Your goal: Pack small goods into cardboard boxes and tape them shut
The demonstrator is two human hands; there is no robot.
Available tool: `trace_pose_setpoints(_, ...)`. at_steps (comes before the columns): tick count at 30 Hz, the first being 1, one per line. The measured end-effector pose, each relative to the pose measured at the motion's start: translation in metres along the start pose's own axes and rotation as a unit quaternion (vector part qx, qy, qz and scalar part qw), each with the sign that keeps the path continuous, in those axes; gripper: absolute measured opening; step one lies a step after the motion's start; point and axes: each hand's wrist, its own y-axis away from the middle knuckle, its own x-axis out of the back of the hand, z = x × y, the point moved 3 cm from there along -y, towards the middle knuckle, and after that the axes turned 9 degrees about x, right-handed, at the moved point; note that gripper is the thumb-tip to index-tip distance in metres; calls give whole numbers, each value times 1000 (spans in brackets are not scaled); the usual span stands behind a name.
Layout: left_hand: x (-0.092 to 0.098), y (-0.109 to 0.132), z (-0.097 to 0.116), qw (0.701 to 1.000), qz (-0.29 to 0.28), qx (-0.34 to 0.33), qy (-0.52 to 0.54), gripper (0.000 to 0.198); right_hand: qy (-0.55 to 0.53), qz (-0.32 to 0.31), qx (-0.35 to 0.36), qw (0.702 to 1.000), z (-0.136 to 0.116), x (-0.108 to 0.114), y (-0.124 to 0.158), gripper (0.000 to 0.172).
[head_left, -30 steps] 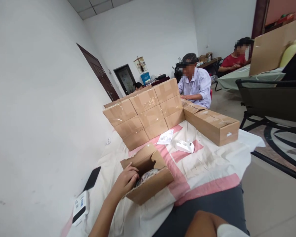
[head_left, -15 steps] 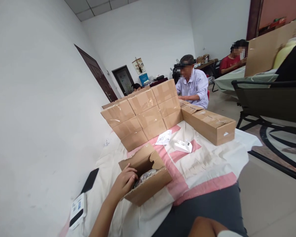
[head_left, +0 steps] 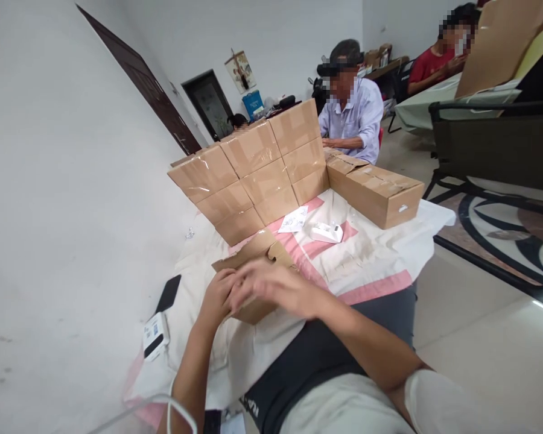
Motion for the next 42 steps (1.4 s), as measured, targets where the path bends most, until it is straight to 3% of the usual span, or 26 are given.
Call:
trace_pose_setpoints(2, 0, 2, 1, 1000, 9, -7, 5, 36, 103, 59, -79, 990, 32, 19, 1, 38)
trace_pose_setpoints(4, 0, 4, 2, 999, 54, -8, 2, 33, 188, 96, -190, 959, 71, 36, 7, 30)
trace_pose_setpoints(6, 0, 6, -2, 990, 138, 27, -11, 29, 148, 93, -258, 950, 105, 45, 17, 53)
trace_pose_setpoints(8, -3, 7, -10, 974, 207, 90, 6, 43, 51, 82, -287, 953, 127, 51, 30, 69)
trace_pose_setpoints(11, -13, 7, -22, 959, 225, 154, 80, 61, -75, 52, -280, 956, 132, 66, 50, 70)
trace_pose_setpoints(15, -17, 9, -25, 931, 269, 193, 154, 56, -157, -37, -251, 954, 125, 76, 66, 87)
trace_pose_setpoints(17, -14, 9, -23, 933, 233, 203, 185, 56, -128, 0, -256, 958, 129, 71, 65, 97)
trace_pose_setpoints(20, -4, 9, -17, 941, 113, 213, 238, 60, -76, 138, -297, 942, 143, 51, 56, 91)
trace_pose_setpoints(22, 5, 10, -10, 936, 72, 227, 260, 64, -63, 190, -330, 923, 151, 36, 50, 87)
trace_pose_setpoints(24, 10, 9, 3, 948, 59, 227, 214, 63, -52, 202, -351, 913, 157, 28, 44, 86)
trace_pose_setpoints(26, 5, 6, 21, 974, 32, 201, 101, 52, -40, 202, -357, 911, 160, 26, 41, 86)
trace_pose_setpoints(28, -10, 2, 40, 986, -9, 168, 5, 42, -35, 200, -356, 912, 163, 28, 40, 85)
trace_pose_setpoints(30, -27, -2, 53, 988, -34, 147, -34, 47, -29, 199, -352, 914, 165, 29, 40, 85)
trace_pose_setpoints(33, -44, -5, 57, 989, -28, 134, -58, 53, -19, 198, -340, 919, 169, 29, 41, 83)
trace_pose_setpoints(37, -46, -4, 49, 991, -12, 118, -69, 52, -11, 190, -338, 922, 170, 28, 43, 80)
trace_pose_setpoints(42, -41, -2, 43, 992, 18, 106, -65, 55, -17, 216, -324, 921, 168, 46, 53, 55)
